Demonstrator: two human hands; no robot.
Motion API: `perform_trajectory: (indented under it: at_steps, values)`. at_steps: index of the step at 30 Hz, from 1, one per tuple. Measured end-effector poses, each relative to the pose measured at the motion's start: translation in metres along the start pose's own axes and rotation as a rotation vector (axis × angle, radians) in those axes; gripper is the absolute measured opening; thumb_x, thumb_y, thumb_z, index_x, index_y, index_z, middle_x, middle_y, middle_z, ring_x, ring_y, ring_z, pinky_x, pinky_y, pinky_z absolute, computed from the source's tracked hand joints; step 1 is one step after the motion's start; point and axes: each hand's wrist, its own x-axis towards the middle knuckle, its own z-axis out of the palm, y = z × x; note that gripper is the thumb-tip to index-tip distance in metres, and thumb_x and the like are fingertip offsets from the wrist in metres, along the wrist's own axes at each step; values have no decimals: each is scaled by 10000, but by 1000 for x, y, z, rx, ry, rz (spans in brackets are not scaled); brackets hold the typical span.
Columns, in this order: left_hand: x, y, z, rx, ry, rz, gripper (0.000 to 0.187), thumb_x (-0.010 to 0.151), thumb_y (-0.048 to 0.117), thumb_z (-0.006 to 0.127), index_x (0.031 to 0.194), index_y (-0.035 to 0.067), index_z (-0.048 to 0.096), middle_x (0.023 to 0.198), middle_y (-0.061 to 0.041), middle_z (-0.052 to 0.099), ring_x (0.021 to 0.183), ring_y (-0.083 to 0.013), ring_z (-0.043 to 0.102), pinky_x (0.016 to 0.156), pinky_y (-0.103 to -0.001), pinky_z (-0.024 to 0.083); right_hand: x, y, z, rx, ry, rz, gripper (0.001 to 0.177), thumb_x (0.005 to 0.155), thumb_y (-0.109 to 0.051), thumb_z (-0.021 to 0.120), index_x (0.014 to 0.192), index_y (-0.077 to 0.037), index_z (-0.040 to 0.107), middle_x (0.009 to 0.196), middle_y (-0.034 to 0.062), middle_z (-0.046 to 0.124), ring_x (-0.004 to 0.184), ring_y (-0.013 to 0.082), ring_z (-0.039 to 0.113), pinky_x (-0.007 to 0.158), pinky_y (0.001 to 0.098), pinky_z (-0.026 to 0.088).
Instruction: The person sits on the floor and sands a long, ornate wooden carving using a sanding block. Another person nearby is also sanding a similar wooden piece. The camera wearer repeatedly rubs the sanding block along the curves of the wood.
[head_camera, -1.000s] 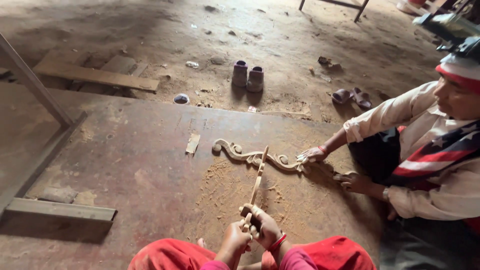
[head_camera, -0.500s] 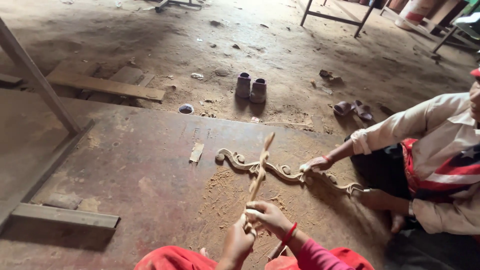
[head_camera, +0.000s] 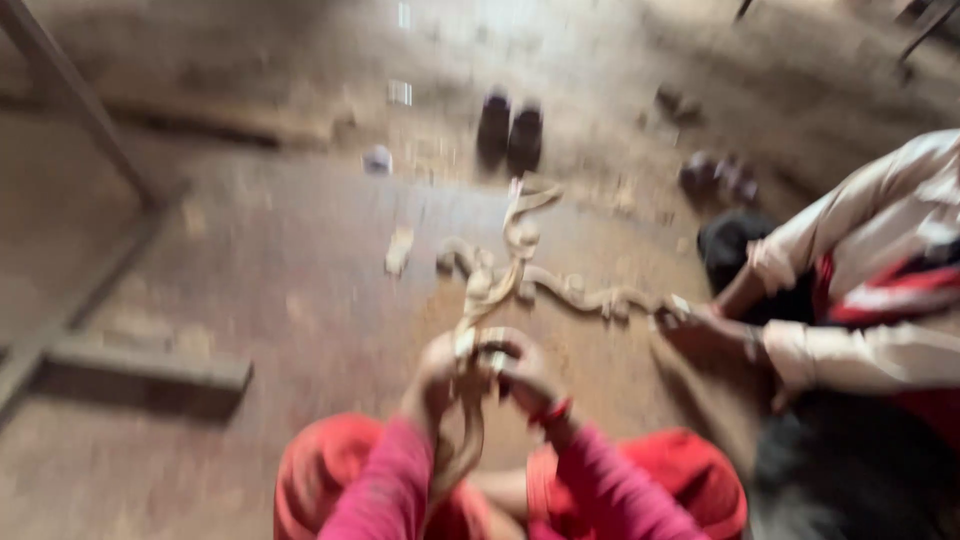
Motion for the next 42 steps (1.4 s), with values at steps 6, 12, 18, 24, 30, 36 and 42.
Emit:
perform_trajectory:
  at_steps: [6,12,18,24,30,36,42]
  values:
    - [-1,2,15,-125,336,-70,202,965,191,628,1063,15,637,834,-103,693,590,-196,661,476,-380,564,-32,-5,-30,30,177,-96,270,1027,-190,608,1229,-25,679,1141,63,742,966,133,727,750,263,597]
    - [1,-15,9,-93,363,36,213,1002,167,610,1086,-27,637,909,-74,712,727,-120,670,642,-256,563,-16,27,-24,-218,190,-129,288,1015,-156,627,1244,-1,706,1129,59,754,936,103,707,726,262,594]
    - [5,-31,-4,-68,339,96,222,1010,173,614,1139,2,672,850,-16,687,695,-74,600,617,-226,502,-1,56,-16,-402,94,-95,277,1050,-142,650,1251,32,729,998,62,742,862,88,646,760,249,561]
    - [8,-31,-3,-90,428,25,222,1000,174,629,1083,-28,668,801,-40,689,626,-107,620,552,-256,516,-10,61,-4,-331,289,-295,304,1039,-122,617,1294,35,671,1122,62,754,1018,108,675,912,258,544]
    - [-3,-13,5,7,373,-39,236,985,219,611,1044,-8,636,757,-70,685,551,-148,634,473,-322,544,-15,74,-2,-369,192,-243,298,1060,-148,614,1293,20,689,1039,27,730,942,86,660,849,256,556]
    - [-8,25,15,117,100,-198,360,1021,333,625,1026,-27,629,770,-90,686,617,-180,649,566,-338,550,-29,54,-4,-83,183,-6,340,1002,-251,638,1247,-30,720,826,-26,671,567,32,488,494,220,385]
    - [6,26,25,65,197,-224,347,937,323,640,1080,7,657,961,-93,759,801,-183,712,718,-338,592,-42,40,8,209,-16,97,389,1057,-334,591,1223,-1,705,925,-18,687,738,50,565,660,222,461]
